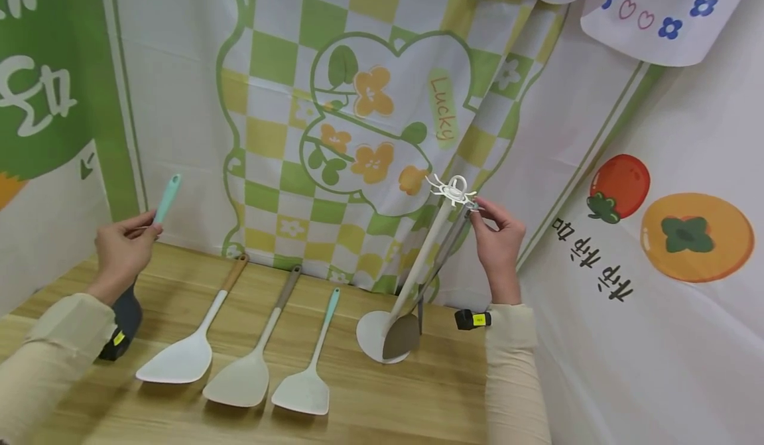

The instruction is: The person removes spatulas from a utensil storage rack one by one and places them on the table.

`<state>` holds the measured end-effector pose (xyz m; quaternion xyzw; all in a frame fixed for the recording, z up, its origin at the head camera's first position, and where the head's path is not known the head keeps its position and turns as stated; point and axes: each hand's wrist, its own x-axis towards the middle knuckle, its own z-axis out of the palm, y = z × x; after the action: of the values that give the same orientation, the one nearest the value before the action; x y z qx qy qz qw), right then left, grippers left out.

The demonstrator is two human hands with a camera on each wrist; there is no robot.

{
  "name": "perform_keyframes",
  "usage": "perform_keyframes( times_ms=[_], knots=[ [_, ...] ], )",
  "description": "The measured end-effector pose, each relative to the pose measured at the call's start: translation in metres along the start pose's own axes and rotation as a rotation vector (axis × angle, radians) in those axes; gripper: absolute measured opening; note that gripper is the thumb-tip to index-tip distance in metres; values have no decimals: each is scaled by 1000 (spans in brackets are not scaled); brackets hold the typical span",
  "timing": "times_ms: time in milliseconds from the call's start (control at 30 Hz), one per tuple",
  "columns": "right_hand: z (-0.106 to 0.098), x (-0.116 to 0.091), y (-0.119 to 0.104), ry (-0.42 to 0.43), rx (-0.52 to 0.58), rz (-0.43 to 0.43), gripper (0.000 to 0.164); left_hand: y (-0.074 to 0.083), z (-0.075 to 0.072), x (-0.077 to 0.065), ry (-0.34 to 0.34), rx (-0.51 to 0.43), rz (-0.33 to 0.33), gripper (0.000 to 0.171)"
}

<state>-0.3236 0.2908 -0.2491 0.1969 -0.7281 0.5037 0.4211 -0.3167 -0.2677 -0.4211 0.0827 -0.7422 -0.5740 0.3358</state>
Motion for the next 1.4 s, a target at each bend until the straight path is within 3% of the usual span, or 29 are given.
perform_keyframes(
  times_ms=[167, 367, 1033, 1233, 1400],
  knots=[
    [0, -1, -10, -4, -4, -2, 20, -11, -2, 4, -11, 30, 0, 36],
    [0, 0, -8, -9, 33, 11, 20, -32, -1, 10, -30, 88, 150, 35],
    [-2, -1, -9, -29, 35, 19, 20, -75, -4, 15, -279, 312, 267, 43],
    [-2, 0, -7, -34, 29, 15, 20, -87, -4, 15, -250, 325, 352, 33],
    [-3, 1, -7, -45, 33, 27, 21, -95, 0, 16, -247, 357, 359, 32]
  ],
)
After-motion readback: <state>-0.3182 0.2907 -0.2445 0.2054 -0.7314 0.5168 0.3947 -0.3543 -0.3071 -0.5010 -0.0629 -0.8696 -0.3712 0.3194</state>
